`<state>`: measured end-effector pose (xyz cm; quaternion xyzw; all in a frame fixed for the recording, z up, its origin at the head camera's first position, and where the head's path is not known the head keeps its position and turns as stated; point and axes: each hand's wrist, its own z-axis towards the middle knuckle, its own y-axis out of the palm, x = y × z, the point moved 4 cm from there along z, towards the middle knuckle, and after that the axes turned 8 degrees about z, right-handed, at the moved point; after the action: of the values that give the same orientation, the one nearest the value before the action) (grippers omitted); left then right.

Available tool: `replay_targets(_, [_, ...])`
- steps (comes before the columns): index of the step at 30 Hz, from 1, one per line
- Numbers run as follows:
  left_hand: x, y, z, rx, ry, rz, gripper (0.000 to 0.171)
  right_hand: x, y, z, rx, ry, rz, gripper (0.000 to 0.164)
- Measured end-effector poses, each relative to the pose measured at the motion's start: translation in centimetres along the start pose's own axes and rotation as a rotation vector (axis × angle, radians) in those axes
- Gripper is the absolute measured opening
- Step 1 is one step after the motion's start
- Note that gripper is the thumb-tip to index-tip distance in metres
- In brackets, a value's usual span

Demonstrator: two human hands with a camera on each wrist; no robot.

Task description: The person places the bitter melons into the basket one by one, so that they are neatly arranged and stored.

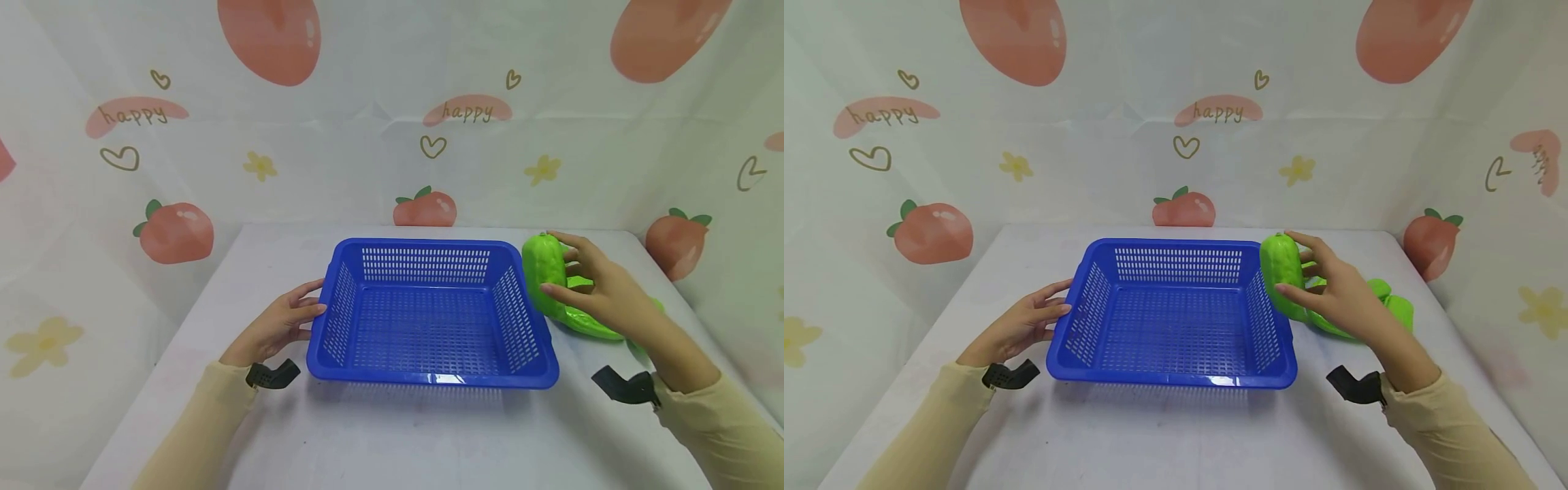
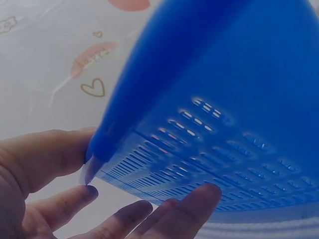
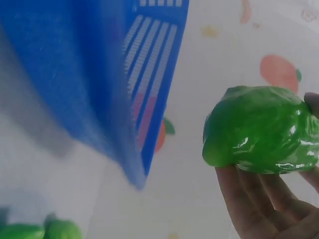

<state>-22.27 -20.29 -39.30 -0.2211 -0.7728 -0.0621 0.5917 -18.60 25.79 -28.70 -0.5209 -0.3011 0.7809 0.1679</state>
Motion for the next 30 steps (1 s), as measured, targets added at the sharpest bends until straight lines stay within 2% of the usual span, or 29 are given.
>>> replay_targets(5, [0.0, 0.0, 0.0, 0.003, -0.006, 0.009, 0.075, -1.7, 1.1, 1.3, -0.047, -0.032, 0.064, 0.082])
replay_targets(11, [-0.1, 0.0, 0.0, 0.006, -0.012, 0.006, 0.075, -2.7, 3.0, 3.1, -0.122, -0.026, 0.127, 0.076])
replay_targets(19, [-0.1, 0.1, 0.0, 0.019, -0.019, 0.002, 0.075, -3.2, 5.6, 5.0, -0.219, 0.012, 0.271, 0.073])
replay_targets(27, [0.0, 0.1, 0.0, 0.017, -0.012, -0.002, 0.078, -3.7, 7.4, 6.3, -0.239, 0.077, 0.36, 0.07])
replay_targets(30, [0.0, 0.1, 0.1, 0.022, -0.013, 0.001, 0.081, -3.7, 8.1, 6.7, -0.26, 0.111, 0.434, 0.069])
